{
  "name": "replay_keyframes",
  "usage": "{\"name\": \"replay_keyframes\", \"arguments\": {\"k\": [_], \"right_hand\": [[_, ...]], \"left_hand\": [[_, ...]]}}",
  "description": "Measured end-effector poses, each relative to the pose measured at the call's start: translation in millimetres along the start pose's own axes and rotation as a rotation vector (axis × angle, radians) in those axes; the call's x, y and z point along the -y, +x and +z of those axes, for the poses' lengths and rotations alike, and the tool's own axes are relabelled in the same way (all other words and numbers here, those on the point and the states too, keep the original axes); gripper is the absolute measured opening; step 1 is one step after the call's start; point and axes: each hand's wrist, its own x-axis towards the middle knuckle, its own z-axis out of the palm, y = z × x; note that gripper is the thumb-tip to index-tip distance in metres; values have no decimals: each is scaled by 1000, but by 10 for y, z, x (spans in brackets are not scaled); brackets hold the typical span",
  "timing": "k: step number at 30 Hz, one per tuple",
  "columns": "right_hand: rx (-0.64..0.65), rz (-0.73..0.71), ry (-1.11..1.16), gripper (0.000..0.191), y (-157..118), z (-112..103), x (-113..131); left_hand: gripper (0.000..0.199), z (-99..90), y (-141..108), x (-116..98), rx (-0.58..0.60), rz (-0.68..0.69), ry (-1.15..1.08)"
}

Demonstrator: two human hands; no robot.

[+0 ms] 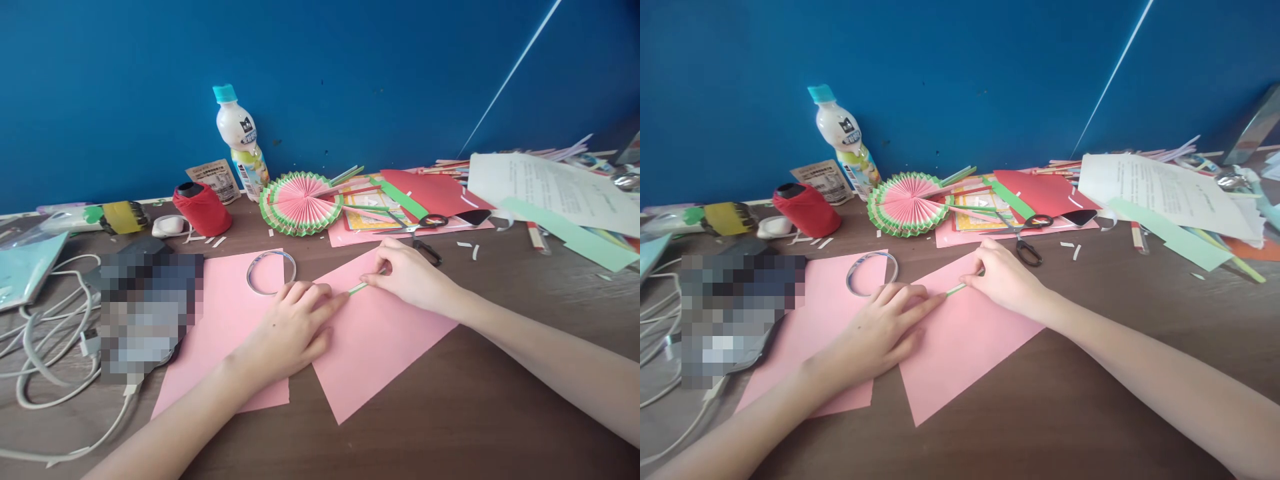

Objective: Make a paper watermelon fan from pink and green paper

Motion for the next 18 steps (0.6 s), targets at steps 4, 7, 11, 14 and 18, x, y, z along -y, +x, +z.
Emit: {"name": "replay_keyframes", "arguments": {"k": [4,7,11,14,18], "right_hand": [[1,-1,-2,26,-10,4,4],[-15,16,-19,30,-3,5,-8],[10,67,-30,35,16,-31,-22],[65,72,-27,29,35,-89,-45],[117,44,-31,20,68,-163,-104]], "left_hand": [[51,4,-3,-2,-11,3,6],[51,3,-2,-4,-17,-1,-1],[52,4,0,-6,-16,-5,-9],[52,9,-1,-5,-33,-4,-10],[52,13,-2,-2,-32,-4,-13]]}}
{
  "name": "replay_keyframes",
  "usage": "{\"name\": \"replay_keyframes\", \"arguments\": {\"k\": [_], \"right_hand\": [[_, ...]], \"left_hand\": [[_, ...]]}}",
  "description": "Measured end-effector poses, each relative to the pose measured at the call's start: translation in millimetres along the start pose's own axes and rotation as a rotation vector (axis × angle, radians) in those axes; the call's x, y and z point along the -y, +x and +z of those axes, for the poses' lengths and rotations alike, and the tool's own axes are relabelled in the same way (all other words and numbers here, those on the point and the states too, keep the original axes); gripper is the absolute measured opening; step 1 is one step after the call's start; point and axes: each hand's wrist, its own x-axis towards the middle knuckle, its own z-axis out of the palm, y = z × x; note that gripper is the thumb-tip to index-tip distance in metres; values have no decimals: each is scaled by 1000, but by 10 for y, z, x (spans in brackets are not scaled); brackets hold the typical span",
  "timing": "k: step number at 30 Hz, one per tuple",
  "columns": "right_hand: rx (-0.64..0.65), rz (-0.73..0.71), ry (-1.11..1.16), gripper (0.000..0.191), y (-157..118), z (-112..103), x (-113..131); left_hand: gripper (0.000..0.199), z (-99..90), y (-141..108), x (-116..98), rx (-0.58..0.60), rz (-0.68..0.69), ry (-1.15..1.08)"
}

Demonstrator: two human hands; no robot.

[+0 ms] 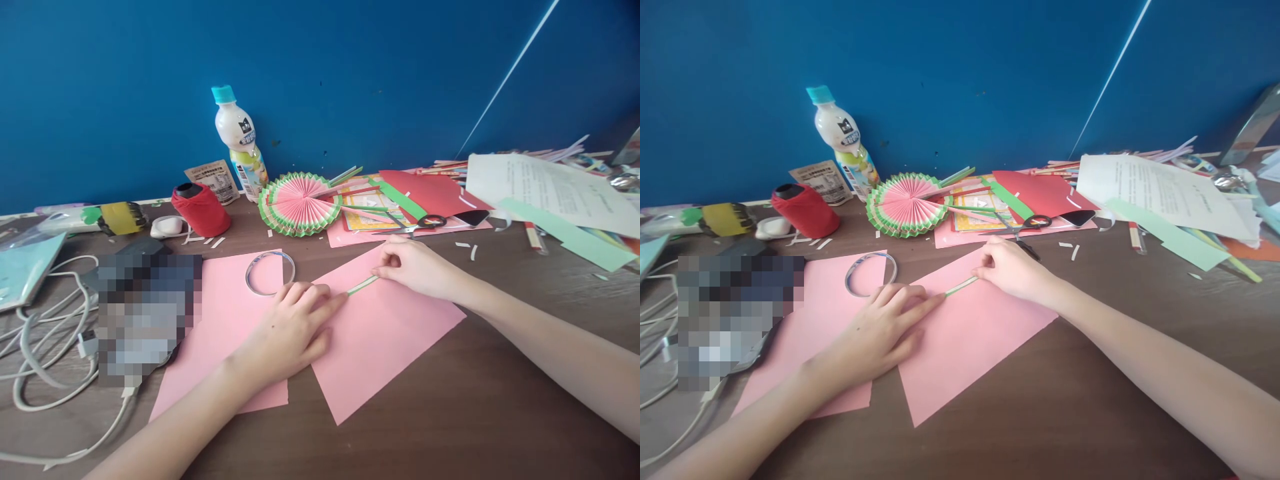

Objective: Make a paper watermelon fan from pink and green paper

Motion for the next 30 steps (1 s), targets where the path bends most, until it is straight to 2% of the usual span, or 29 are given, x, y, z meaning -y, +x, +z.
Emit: {"name": "replay_keyframes", "arguments": {"k": [12,18,24,30], "right_hand": [[9,-64,18,20,64,-64,-129],[37,-14,56,11,89,-175,-151],[178,-69,72,19,44,-130,-82],[245,-93,60,15,24,-161,-56]], "left_hand": [[51,-13,4,-10,0,-6,-14],[51,-2,-3,6,0,1,-17],[54,1,-7,1,9,-6,-26],[48,-50,-14,-19,28,-18,-26]]}}
